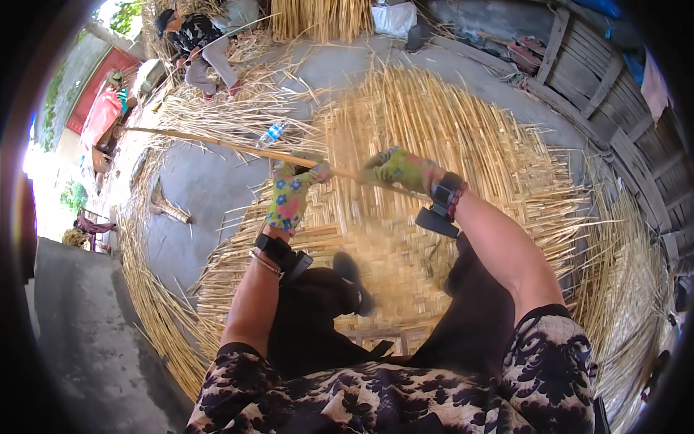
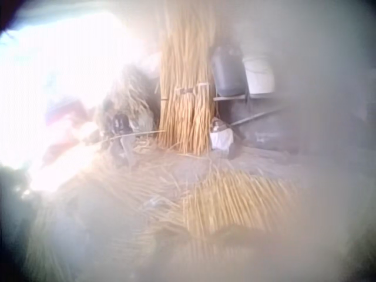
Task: Weaving a large mat from thin bamboo strips.
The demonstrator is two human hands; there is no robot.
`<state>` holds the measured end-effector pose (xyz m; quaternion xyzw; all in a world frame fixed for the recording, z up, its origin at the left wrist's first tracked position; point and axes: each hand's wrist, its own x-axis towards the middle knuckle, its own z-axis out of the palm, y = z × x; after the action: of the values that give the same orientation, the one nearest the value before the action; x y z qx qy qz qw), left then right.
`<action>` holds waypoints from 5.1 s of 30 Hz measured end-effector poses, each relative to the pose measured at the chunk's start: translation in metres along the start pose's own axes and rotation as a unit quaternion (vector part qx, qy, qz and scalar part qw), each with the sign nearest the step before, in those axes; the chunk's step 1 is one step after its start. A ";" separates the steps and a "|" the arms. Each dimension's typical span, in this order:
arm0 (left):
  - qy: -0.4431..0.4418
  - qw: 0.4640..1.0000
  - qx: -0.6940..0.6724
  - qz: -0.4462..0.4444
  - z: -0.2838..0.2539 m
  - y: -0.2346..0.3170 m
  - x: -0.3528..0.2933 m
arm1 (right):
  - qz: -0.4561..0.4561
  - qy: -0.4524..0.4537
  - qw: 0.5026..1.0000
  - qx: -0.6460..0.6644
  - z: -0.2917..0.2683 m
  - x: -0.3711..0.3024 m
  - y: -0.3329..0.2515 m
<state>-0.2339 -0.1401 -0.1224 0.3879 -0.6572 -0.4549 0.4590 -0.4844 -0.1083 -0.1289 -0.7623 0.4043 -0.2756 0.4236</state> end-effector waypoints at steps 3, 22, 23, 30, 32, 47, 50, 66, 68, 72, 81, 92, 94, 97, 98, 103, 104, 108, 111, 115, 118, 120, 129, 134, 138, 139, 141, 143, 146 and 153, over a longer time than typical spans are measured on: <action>-0.072 0.994 -0.073 -0.031 0.005 0.006 -0.004 | 0.119 -0.033 0.990 0.072 -0.003 0.000 -0.001; 0.067 0.988 -0.121 -0.063 0.026 0.008 -0.005 | 0.121 0.171 0.972 0.106 0.020 0.021 -0.009; 0.074 0.993 -0.075 -0.045 0.027 0.006 -0.006 | 0.119 0.167 0.969 0.141 0.020 0.022 -0.009; 0.062 0.979 -0.156 -0.115 0.031 0.001 -0.008 | 0.094 0.120 0.982 0.109 0.028 0.019 -0.025; 0.078 0.968 -0.190 -0.146 0.029 0.003 -0.007 | 0.126 0.128 0.981 0.069 0.035 0.020 -0.031; 0.096 0.936 -0.320 -0.107 -0.008 0.019 0.006 | 0.153 0.123 0.970 0.144 0.026 0.011 -0.035; 0.109 0.950 -0.275 -0.101 -0.009 0.015 0.004 | 0.127 0.130 0.976 0.118 0.028 0.010 -0.036; 0.139 0.941 -0.234 -0.200 0.012 0.008 -0.003 | -0.043 0.157 0.809 -0.564 0.065 0.011 -0.033; 0.133 0.945 -0.222 -0.200 0.010 0.005 -0.004 | -0.032 0.138 0.863 -0.485 0.065 0.013 -0.030; 0.141 0.921 -0.302 -0.200 0.014 -0.002 -0.010 | -0.065 0.271 0.923 -0.266 0.061 0.019 -0.027; 0.167 0.937 -0.240 -0.189 0.031 -0.009 -0.006 | 0.117 0.225 0.963 -0.086 0.066 0.025 -0.023; 0.254 0.936 -0.228 -0.092 0.013 -0.001 0.004 | 0.040 0.303 0.949 -0.074 0.074 0.024 -0.016; 0.259 0.930 -0.246 -0.087 0.012 -0.001 0.005 | 0.074 0.294 0.953 -0.011 0.073 0.024 -0.015; 0.260 0.926 -0.252 -0.104 0.011 0.001 0.007 | 0.067 0.296 0.953 -0.009 0.073 0.024 -0.013; 0.264 0.925 -0.245 -0.120 0.010 0.002 0.007 | 0.020 0.310 0.949 -0.046 0.073 0.024 -0.012; 0.262 0.890 -0.338 -0.158 0.005 0.006 0.006 | -0.002 0.308 0.947 -0.091 0.075 0.021 -0.012; 0.259 0.881 -0.358 -0.170 0.003 0.005 0.007 | 0.003 0.306 0.951 -0.049 0.075 0.020 -0.012; 0.257 0.881 -0.339 -0.206 0.000 -0.001 0.009 | 0.005 0.305 0.943 -0.133 0.074 0.017 -0.015; 0.301 0.892 -0.306 -0.145 0.002 -0.009 0.012 | -0.048 0.307 0.921 -0.234 0.073 0.014 -0.016; 0.345 0.902 -0.251 -0.063 0.001 -0.013 0.013 | -0.043 0.281 0.921 -0.268 0.074 0.013 -0.014; 0.337 0.880 -0.323 -0.088 -0.006 -0.008 0.012 | -0.042 0.279 0.947 -0.154 0.073 0.013 -0.013; 0.318 0.872 -0.358 -0.097 -0.012 -0.003 0.011 | 0.024 0.261 0.965 0.027 0.072 0.014 -0.014; 0.355 0.908 -0.209 -0.073 -0.024 0.004 0.016 | 0.087 0.210 0.971 0.067 0.065 0.014 -0.029; 0.379 0.901 -0.199 -0.062 -0.034 0.003 0.018 | 0.059 0.231 0.971 0.024 0.069 0.013 -0.030; 0.336 0.892 -0.293 -0.079 -0.032 0.008 0.013 | 0.165 0.166 0.954 0.187 0.053 0.015 -0.030; 0.321 0.895 -0.297 -0.086 -0.031 0.010 0.012 | 0.186 0.146 0.956 0.174 0.045 0.016 -0.029; 0.286 0.907 -0.294 -0.092 -0.028 0.014 0.011 | 0.251 0.106 0.951 0.147 0.037 0.016 -0.028; 0.248 0.921 -0.282 -0.101 -0.022 0.016 0.009 | 0.163 0.142 0.962 0.166 0.038 0.017 -0.026; 0.191 0.949 -0.211 -0.137 -0.007 0.021 0.007 | 0.121 0.185 0.974 0.050 0.046 0.020 -0.025; 0.125 0.959 -0.211 -0.143 0.027 0.031 -0.007 | -0.022 0.289 0.952 -0.098 0.058 0.035 -0.037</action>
<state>-0.2608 -0.1183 -0.0994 0.4255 -0.4212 -0.5920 0.5395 -0.4082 -0.1019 -0.1224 -0.6967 0.5174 -0.4525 0.2052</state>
